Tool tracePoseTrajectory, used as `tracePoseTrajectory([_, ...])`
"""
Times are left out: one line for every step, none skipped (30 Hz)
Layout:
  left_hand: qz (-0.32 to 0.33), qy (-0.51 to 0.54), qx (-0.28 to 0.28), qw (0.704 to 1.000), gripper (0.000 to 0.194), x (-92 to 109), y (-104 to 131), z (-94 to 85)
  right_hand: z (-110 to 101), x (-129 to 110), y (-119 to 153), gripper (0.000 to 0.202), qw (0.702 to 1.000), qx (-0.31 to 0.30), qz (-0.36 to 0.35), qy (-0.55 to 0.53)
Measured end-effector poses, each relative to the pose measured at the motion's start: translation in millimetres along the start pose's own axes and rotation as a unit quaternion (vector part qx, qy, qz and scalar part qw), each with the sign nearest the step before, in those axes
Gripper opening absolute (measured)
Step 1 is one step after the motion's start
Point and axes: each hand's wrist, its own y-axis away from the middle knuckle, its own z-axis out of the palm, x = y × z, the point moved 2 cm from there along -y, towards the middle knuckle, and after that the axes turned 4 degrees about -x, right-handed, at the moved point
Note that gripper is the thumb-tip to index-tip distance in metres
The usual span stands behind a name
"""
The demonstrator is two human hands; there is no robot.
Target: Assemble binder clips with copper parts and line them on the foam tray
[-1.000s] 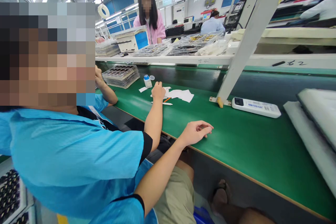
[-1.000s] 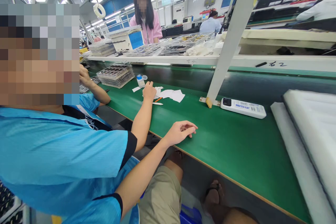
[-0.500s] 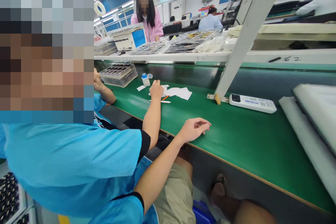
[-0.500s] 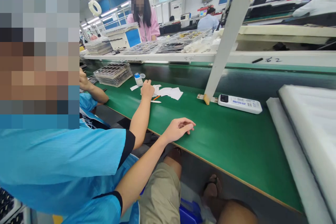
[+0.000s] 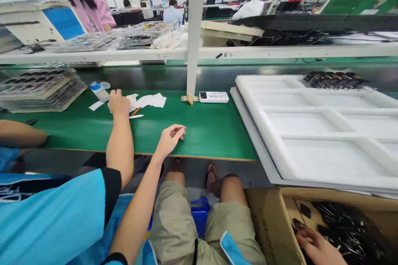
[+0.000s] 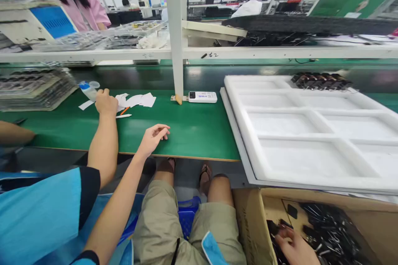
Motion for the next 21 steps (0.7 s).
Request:
tracePoseTrajectory([0.002, -0.001, -0.002, 1.000, 0.030, -0.4, -0.3, -0.2, 3.8, 6.6, -5.6, 0.028, 1.000, -0.009, 0.001, -0.015])
tracePoseTrajectory([0.002, -0.001, -0.003, 1.000, 0.030, -0.7, -0.6, -0.3, 6.0, 11.2, -9.7, 0.032, 1.000, -0.011, 0.002, -0.022])
tracePoseTrajectory([0.001, -0.001, -0.004, 1.000, 0.031, -1.1, -0.9, -0.4, 6.5, 14.2, -12.4, 0.036, 1.000, -0.003, 0.006, -0.026])
tracePoseTrajectory([-0.001, -0.001, -0.003, 1.000, 0.031, -1.3, -1.1, -0.4, 5.5, 15.7, -13.7, 0.039, 0.999, 0.010, 0.011, -0.028])
tracePoseTrajectory([-0.003, -0.001, -0.002, 1.000, 0.032, -1.5, -1.3, -0.3, 3.4, 16.4, -13.9, 0.041, 0.999, 0.023, 0.018, -0.030])
tracePoseTrajectory([-0.005, 0.000, -0.002, 1.000, 0.032, -1.5, -1.4, -0.2, 0.4, 16.5, -13.6, 0.042, 0.998, 0.036, 0.026, -0.033])
tracePoseTrajectory([-0.006, 0.000, -0.001, 1.000, 0.032, -1.3, -1.4, -0.2, -2.8, 16.4, -12.9, 0.043, 0.998, 0.042, 0.031, -0.035])
tracePoseTrajectory([-0.008, 0.001, -0.001, 1.000, 0.032, -1.1, -1.4, -0.1, -6.0, 16.4, -12.2, 0.043, 0.998, 0.043, 0.033, -0.036])
tracePoseTrajectory([-0.008, 0.001, 0.000, 1.000, 0.032, -0.9, -1.3, -0.1, -9.3, 16.8, -11.5, 0.043, 0.998, 0.041, 0.033, -0.035])
tracePoseTrajectory([-0.009, 0.002, 0.000, 1.000, 0.032, -0.6, -1.3, 0.0, -12.7, 18.0, -10.9, 0.044, 0.998, 0.043, 0.036, -0.031])
tracePoseTrajectory([-0.009, 0.002, 0.000, 1.000, 0.032, -0.4, -1.2, 0.0, -16.4, 19.9, -10.4, 0.046, 0.997, 0.054, 0.044, -0.026])
tracePoseTrajectory([-0.009, 0.003, -0.001, 1.000, 0.032, -0.3, -1.1, 0.0, -20.1, 22.4, -9.9, 0.050, 0.995, 0.074, 0.056, -0.021])
tracePoseTrajectory([-0.008, 0.004, -0.001, 1.000, 0.032, -0.2, -1.1, 0.1, -23.5, 25.0, -9.5, 0.053, 0.993, 0.096, 0.070, -0.018])
tracePoseTrajectory([-0.008, 0.004, -0.001, 1.000, 0.032, -0.1, -1.1, 0.1, -26.1, 27.5, -9.4, 0.055, 0.990, 0.111, 0.081, -0.019])
tracePoseTrajectory([-0.008, 0.004, -0.001, 1.000, 0.032, 0.0, -1.1, 0.2, -27.7, 29.5, -9.6, 0.054, 0.990, 0.112, 0.086, -0.023])
tracePoseTrajectory([-0.007, 0.004, -0.002, 1.000, 0.032, 0.0, -1.1, 0.3, -28.3, 30.8, -10.1, 0.051, 0.991, 0.097, 0.085, -0.028])
tracePoseTrajectory([-0.007, 0.003, -0.002, 1.000, 0.032, 0.1, -1.0, 0.4, -28.3, 31.6, -10.8, 0.047, 0.994, 0.072, 0.079, -0.033])
tracePoseTrajectory([-0.007, 0.003, -0.003, 1.000, 0.032, 0.1, -0.9, 0.5, -28.4, 32.1, -11.2, 0.043, 0.996, 0.046, 0.072, -0.035])
tracePoseTrajectory([-0.006, 0.002, -0.003, 1.000, 0.032, 0.3, -0.8, 0.6, -29.2, 32.4, -11.2, 0.042, 0.997, 0.031, 0.064, -0.036])
tracePoseTrajectory([-0.006, 0.002, -0.003, 1.000, 0.032, 0.4, -0.7, 0.6, -31.0, 33.1, -10.9, 0.042, 0.997, 0.031, 0.064, -0.032])
tracePoseTrajectory([-0.005, 0.001, -0.003, 1.000, 0.032, 0.6, -0.5, 0.7, -33.6, 34.1, -10.2, 0.044, 0.996, 0.044, 0.070, -0.025])
